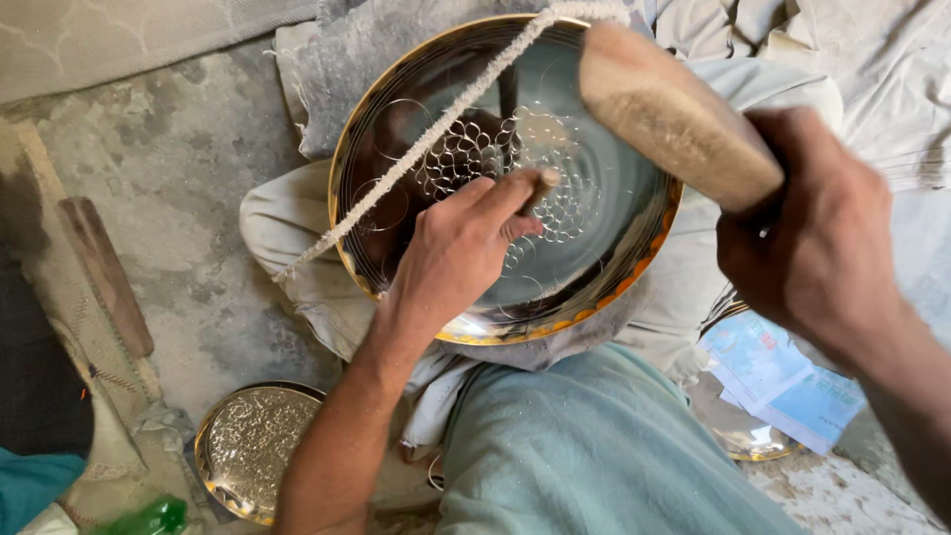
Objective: The person sits on the floor and uses a wooden mallet and a small metal punch to create a pattern of indentations on a round metal plate. The plate is held steady on the lap, and the person repeatedly strikes the punch to form a decorative design.
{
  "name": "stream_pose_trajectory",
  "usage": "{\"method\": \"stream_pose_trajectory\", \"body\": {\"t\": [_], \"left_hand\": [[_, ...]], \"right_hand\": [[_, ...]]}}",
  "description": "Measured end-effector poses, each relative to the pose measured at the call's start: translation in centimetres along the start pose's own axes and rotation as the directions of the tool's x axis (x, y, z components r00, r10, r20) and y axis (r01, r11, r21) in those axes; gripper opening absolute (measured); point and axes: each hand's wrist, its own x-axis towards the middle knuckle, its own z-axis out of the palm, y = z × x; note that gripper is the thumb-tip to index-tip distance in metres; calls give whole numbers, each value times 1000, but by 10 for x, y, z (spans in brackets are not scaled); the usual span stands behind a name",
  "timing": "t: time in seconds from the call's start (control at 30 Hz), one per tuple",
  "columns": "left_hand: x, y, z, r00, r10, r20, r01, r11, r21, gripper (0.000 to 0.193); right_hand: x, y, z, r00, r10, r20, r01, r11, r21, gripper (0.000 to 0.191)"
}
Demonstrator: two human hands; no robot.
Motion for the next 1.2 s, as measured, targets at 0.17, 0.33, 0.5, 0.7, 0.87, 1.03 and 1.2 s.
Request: {"method": "stream_pose_trajectory", "body": {"t": [0.17, 0.33, 0.5, 0.7, 0.87, 1.03, 1.2], "left_hand": [[17, 7, -6, 969, 75, 235, -90, 994, 56, 36], [35, 6, -5, 912, 79, 404, -122, 989, 82, 38], [44, 13, -4, 865, 110, 489, -183, 977, 105, 30], [38, 12, -11, 924, 113, 366, -160, 982, 102, 26], [17, -1, -19, 998, 30, 48, -30, 1000, -6, 40], [4, -4, -9, 998, 56, 17, -57, 998, 30, 41], [9, -5, -9, 988, 5, 156, -25, 992, 123, 35]], "right_hand": [[-48, 15, 35, 981, 179, -76, -160, 965, 207, 38], [-87, 19, 79, 893, 440, -97, -338, 796, 502, 35], [-115, 2, 97, 819, 556, -141, -424, 752, 504, 44], [-130, 12, 98, 899, 401, -174, -361, 906, 223, 46], [-124, 35, 92, 850, 525, -47, -422, 731, 537, 40], [-100, 43, 74, 925, 357, -128, -290, 883, 369, 38], [-74, 38, 51, 955, 236, -182, -199, 960, 198, 39]]}}
